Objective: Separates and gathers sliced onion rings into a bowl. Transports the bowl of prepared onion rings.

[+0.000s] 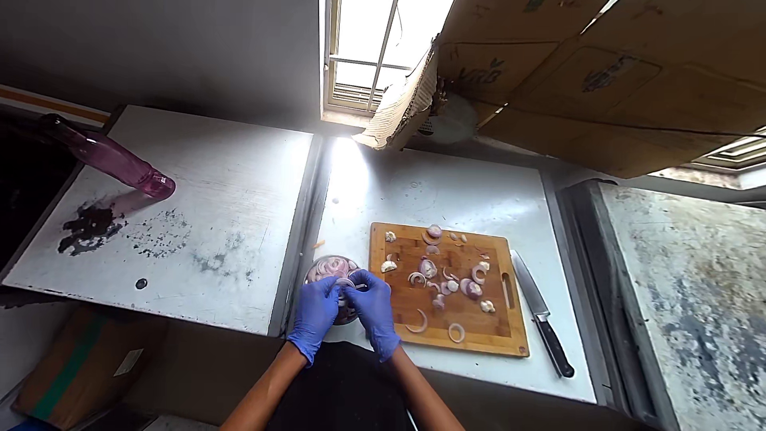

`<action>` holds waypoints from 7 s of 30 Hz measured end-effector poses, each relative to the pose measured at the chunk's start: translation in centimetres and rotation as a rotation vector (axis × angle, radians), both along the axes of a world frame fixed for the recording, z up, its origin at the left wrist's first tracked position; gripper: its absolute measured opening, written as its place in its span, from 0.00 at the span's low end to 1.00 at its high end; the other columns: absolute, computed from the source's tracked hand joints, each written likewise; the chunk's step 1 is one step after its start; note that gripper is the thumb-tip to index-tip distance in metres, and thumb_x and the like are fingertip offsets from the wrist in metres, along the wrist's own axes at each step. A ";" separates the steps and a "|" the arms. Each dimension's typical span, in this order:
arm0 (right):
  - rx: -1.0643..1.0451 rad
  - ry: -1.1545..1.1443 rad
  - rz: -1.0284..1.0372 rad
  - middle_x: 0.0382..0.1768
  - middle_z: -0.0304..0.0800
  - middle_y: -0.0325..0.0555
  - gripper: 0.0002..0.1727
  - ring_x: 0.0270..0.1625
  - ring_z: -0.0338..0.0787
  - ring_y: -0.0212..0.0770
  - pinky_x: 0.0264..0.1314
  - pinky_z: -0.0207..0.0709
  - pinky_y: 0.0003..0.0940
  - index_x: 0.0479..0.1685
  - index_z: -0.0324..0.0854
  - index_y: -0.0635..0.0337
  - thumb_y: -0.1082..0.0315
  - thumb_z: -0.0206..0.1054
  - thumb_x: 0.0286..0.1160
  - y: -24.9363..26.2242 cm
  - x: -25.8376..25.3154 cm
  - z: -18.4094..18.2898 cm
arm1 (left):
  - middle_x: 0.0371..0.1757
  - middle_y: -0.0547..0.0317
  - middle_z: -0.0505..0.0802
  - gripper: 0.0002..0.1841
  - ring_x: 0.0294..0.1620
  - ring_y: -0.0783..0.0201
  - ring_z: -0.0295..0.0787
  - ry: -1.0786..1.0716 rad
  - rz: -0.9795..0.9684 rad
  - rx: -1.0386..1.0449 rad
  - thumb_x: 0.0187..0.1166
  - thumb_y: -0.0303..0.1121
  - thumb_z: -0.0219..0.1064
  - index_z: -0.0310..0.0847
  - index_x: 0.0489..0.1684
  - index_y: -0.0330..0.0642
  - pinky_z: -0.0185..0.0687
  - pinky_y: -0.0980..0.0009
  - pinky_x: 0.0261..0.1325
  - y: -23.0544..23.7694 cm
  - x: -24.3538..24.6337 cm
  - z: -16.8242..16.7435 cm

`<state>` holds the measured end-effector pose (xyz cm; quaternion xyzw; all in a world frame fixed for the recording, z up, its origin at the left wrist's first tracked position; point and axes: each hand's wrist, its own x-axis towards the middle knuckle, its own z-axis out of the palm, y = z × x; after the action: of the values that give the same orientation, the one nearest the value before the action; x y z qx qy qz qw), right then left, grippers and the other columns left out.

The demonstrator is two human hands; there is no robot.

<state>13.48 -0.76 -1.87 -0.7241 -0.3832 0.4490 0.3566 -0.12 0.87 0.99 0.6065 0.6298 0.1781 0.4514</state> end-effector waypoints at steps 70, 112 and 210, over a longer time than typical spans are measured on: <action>-0.020 -0.644 0.154 0.59 0.86 0.59 0.17 0.59 0.89 0.57 0.59 0.86 0.55 0.61 0.87 0.56 0.66 0.73 0.75 -4.0 24.6 -8.1 | 0.74 0.39 0.84 0.27 0.74 0.43 0.82 0.494 -0.440 0.207 0.83 0.38 0.63 0.75 0.78 0.32 0.78 0.52 0.75 -2.4 14.6 -5.2; 0.004 0.177 -0.178 0.31 0.96 0.43 0.06 0.29 0.93 0.36 0.34 0.90 0.33 0.35 0.93 0.59 0.72 0.79 0.59 -6.4 20.5 -5.3 | 0.49 0.55 0.96 0.12 0.51 0.67 0.93 -0.156 -0.085 -0.233 0.70 0.30 0.76 0.94 0.50 0.40 0.88 0.67 0.63 -2.3 20.6 -5.9; -0.398 -0.520 0.282 0.56 0.91 0.56 0.25 0.58 0.92 0.58 0.57 0.83 0.62 0.69 0.78 0.55 0.63 0.75 0.70 1.6 20.2 -3.7 | 0.60 0.43 0.90 0.18 0.64 0.46 0.87 0.102 -0.531 -0.044 0.79 0.28 0.65 0.84 0.66 0.39 0.79 0.44 0.70 5.0 21.3 -10.2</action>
<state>33.69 0.84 -5.58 -0.8094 -0.4623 0.3606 0.0333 21.21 5.85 -9.25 0.7487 0.4743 0.0091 0.4631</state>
